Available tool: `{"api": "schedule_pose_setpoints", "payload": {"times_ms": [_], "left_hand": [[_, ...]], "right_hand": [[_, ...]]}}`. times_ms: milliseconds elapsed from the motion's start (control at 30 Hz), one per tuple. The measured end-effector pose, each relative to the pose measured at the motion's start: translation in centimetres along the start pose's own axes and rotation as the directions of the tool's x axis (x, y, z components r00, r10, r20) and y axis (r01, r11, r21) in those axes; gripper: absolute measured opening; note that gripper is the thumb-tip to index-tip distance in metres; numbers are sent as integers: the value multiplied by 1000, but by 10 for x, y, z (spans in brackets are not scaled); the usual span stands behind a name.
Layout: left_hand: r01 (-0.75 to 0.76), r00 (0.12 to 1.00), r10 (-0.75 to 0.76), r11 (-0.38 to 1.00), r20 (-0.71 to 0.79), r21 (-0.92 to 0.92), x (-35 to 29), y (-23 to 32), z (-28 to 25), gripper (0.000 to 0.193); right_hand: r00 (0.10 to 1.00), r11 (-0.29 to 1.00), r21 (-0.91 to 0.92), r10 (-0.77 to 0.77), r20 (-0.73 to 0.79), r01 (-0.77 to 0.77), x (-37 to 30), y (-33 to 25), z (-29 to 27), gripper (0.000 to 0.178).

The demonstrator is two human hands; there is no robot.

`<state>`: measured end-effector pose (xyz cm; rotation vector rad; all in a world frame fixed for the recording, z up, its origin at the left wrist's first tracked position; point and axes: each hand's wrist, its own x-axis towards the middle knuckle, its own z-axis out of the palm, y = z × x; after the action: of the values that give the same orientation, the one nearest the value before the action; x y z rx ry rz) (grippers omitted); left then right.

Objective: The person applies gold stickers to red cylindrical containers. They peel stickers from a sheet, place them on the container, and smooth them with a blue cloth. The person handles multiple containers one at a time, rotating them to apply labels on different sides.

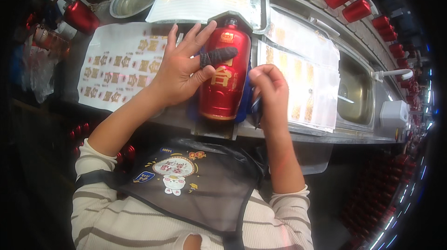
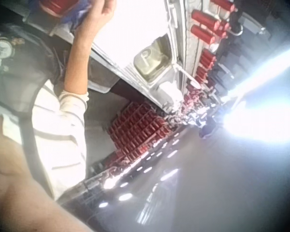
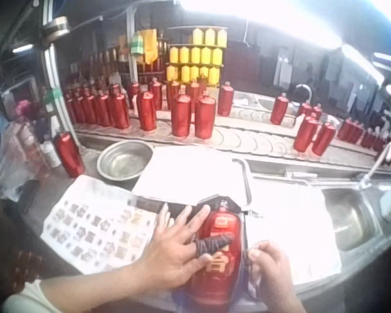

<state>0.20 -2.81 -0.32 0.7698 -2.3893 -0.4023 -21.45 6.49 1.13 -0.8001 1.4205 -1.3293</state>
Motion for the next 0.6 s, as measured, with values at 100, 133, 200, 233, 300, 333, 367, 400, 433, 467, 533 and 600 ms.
{"api": "schedule_pose_setpoints", "payload": {"times_ms": [100, 133, 200, 233, 300, 333, 367, 400, 433, 467, 533, 600], "left_hand": [[-45, 999, 46, 998, -20, 51, -16, 18, 0, 40], [-62, 996, 66, 996, -57, 65, -20, 26, 3, 41], [-57, 996, 53, 996, 66, 63, -31, 40, 0, 37], [-24, 1000, 24, 999, -2, -28, -38, 45, 2, 33], [46, 994, -62, 982, -88, -181, -52, 53, 2, 30], [87, 988, -116, 965, -104, -249, -59, 54, 0, 32], [165, 967, -227, 906, -118, -390, -63, 52, -1, 36], [220, 930, -340, 818, -139, -531, -68, 50, 0, 41], [240, 885, -440, 710, -151, -662, -73, 48, 1, 47], [265, 846, -518, 617, -129, -741, -75, 47, 4, 46], [317, 787, -616, 459, -40, -830, -77, 47, 4, 47], [376, 784, -614, 349, 93, -858, -70, 51, -2, 51]], "right_hand": [[997, 965, 257, 65, -34, -54, 19, 0, -29, 20], [998, 960, 280, 28, -51, -13, 23, -1, -34, 22], [959, 960, -31, -275, 71, 278, 14, -16, -24, 37], [912, 904, -121, -404, 75, 411, 7, -27, -7, 43], [631, 509, -431, -747, 208, 745, 6, -45, 27, 38], [482, 216, -554, -782, 395, 804, 6, -57, 39, 32], [369, -23, -576, -746, 554, 817, 16, -56, 42, 28], [251, -269, -531, -656, 712, 804, 26, -55, 45, 25], [214, -311, -487, -620, 755, 816, 20, -52, 45, 22], [175, -351, -440, -582, 794, 827, 8, -48, 44, 20], [211, -236, -366, -499, 841, 900, -23, -40, 36, 20], [313, -15, -356, -446, 838, 934, -48, -37, 19, 23]]}}
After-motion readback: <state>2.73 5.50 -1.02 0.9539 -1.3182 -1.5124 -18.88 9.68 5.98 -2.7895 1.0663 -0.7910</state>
